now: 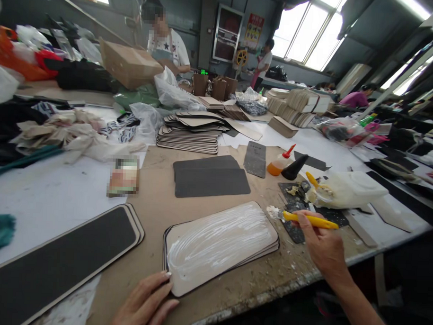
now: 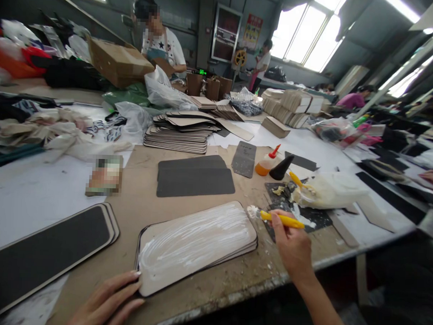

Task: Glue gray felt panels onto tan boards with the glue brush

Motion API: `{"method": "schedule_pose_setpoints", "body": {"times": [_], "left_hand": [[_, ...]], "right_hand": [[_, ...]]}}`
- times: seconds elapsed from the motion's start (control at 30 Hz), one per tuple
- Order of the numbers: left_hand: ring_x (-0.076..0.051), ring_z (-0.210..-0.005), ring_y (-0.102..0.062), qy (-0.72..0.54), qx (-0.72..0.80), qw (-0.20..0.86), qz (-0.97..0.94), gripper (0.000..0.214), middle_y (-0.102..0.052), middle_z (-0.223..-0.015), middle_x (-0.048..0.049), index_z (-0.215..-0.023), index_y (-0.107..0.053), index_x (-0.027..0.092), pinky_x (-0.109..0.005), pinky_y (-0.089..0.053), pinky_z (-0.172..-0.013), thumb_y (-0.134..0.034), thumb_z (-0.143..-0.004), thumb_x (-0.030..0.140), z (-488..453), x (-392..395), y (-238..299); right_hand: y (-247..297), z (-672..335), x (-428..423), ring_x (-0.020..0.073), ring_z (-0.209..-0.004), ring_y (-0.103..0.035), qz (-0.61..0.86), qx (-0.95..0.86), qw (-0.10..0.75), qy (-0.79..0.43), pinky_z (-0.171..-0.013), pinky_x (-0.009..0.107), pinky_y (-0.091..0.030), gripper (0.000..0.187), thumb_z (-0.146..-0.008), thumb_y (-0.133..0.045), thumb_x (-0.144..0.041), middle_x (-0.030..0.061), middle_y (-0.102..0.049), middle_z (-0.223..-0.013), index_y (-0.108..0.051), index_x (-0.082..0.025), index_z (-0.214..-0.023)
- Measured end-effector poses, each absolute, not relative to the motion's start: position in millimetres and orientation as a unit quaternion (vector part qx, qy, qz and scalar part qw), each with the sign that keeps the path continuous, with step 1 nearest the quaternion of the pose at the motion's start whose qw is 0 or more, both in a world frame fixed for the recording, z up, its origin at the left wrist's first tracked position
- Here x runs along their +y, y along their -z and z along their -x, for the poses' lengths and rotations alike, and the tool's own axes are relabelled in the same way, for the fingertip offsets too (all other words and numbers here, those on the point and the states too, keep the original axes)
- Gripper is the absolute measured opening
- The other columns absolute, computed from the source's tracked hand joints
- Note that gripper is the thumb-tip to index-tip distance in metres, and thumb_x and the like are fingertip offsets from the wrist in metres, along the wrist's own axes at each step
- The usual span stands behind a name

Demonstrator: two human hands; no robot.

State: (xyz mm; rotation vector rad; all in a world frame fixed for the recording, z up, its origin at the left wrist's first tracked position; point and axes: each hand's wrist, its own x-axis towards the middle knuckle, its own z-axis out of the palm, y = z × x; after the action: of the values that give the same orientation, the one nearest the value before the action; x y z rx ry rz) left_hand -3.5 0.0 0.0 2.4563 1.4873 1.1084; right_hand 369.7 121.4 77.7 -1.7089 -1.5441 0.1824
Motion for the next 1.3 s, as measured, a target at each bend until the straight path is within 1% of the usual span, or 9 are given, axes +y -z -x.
{"method": "schedule_pose_setpoints", "body": {"times": [0.17, 0.23, 0.4, 0.57, 0.77, 0.97, 1.03, 1.2, 1.3], "left_hand": [[-0.013, -0.089, -0.066, -0.395, 0.529, 0.031, -0.751, 0.017, -0.067, -0.098, -0.0060, -0.099, -0.062, 0.018, -0.021, -0.054, -0.082, -0.054, -0.085, 0.023, 1, 4, -14], [-0.014, -0.091, -0.065, -0.390, 0.524, 0.028, -0.757, 0.020, -0.066, -0.100, -0.0071, -0.101, -0.061, 0.017, -0.022, -0.054, -0.083, -0.054, -0.085, 0.024, 0, 7, -15], [-0.017, -0.096, -0.064, -0.365, 0.492, 0.020, -0.790, 0.021, -0.067, -0.101, -0.0074, -0.101, -0.062, 0.019, -0.026, -0.054, -0.084, -0.056, -0.083, 0.029, -1, 11, -6], [-0.018, -0.098, -0.063, -0.373, 0.486, 0.012, -0.790, 0.020, -0.067, -0.102, -0.0086, -0.099, -0.062, 0.017, -0.027, -0.054, -0.085, -0.057, -0.083, 0.026, -5, 11, -4], [-0.018, -0.101, -0.062, -0.364, 0.507, 0.024, -0.781, 0.016, -0.065, -0.102, -0.0103, -0.098, -0.060, 0.016, -0.029, -0.054, -0.085, -0.054, -0.085, 0.023, -10, 10, -12], [-0.019, -0.096, -0.064, -0.385, 0.501, 0.023, -0.775, 0.013, -0.066, -0.098, -0.0100, -0.094, -0.061, 0.017, -0.029, -0.056, -0.082, -0.055, -0.084, 0.023, -13, 10, -13], [-0.019, -0.098, -0.063, -0.385, 0.502, 0.028, -0.774, 0.013, -0.066, -0.100, -0.0102, -0.095, -0.061, 0.017, -0.030, -0.055, -0.083, -0.055, -0.084, 0.021, -13, 10, -13], [-0.018, -0.100, -0.062, -0.385, 0.509, 0.052, -0.768, 0.015, -0.064, -0.102, -0.0102, -0.098, -0.060, 0.017, -0.031, -0.055, -0.084, -0.055, -0.084, 0.020, -11, 8, -11], [-0.019, -0.102, -0.060, -0.379, 0.520, 0.074, -0.762, 0.016, -0.063, -0.105, -0.0099, -0.099, -0.060, 0.018, -0.034, -0.054, -0.086, -0.055, -0.083, 0.019, -10, 6, -8]], "right_hand": [[-90, -371, 118, 0.0252, -0.078, -0.064, 0.705, -0.625, 0.334, -0.012, -0.072, 0.039, -0.049, 0.048, -0.078, -0.041, -0.064, 0.0096, -0.069, -0.086, -0.064, -0.023, -0.079], [-88, -373, 116, 0.0247, -0.077, -0.065, 0.715, -0.620, 0.322, -0.035, -0.069, 0.037, -0.050, 0.044, -0.078, -0.044, -0.061, 0.0094, -0.069, -0.086, -0.066, -0.023, -0.078], [-74, -377, 110, 0.0212, -0.061, -0.065, 0.712, -0.602, 0.340, -0.124, -0.054, 0.030, -0.052, 0.040, -0.077, -0.048, -0.055, 0.0055, -0.069, -0.070, -0.066, -0.019, -0.080], [-81, -361, 109, 0.0217, -0.061, -0.065, 0.712, -0.610, 0.343, -0.061, -0.053, 0.031, -0.052, 0.038, -0.076, -0.050, -0.056, 0.0045, -0.069, -0.068, -0.066, -0.022, -0.076], [-87, -257, 110, 0.0166, -0.056, -0.064, 0.555, -0.650, 0.428, -0.294, -0.054, 0.025, -0.053, 0.033, -0.081, -0.053, -0.049, 0.0043, -0.066, -0.069, -0.064, -0.018, -0.078], [-58, -186, 112, 0.0161, -0.058, -0.062, 0.471, -0.658, 0.412, -0.419, -0.056, 0.027, -0.053, 0.034, -0.085, -0.048, -0.047, 0.0056, -0.064, -0.073, -0.061, -0.016, -0.081], [-55, -196, 119, 0.0165, -0.057, -0.062, 0.500, -0.661, 0.403, -0.389, -0.056, 0.027, -0.052, 0.036, -0.085, -0.047, -0.049, 0.0058, -0.064, -0.072, -0.061, -0.016, -0.081], [-79, -256, 133, 0.0196, -0.062, -0.062, 0.609, -0.660, 0.392, -0.199, -0.060, 0.030, -0.050, 0.042, -0.080, -0.048, -0.057, 0.0065, -0.066, -0.070, -0.063, -0.017, -0.077], [-97, -265, 120, 0.0188, -0.065, -0.062, 0.614, -0.655, 0.381, -0.221, -0.060, 0.028, -0.050, 0.040, -0.079, -0.051, -0.054, 0.0061, -0.066, -0.072, -0.065, -0.017, -0.076]]}}
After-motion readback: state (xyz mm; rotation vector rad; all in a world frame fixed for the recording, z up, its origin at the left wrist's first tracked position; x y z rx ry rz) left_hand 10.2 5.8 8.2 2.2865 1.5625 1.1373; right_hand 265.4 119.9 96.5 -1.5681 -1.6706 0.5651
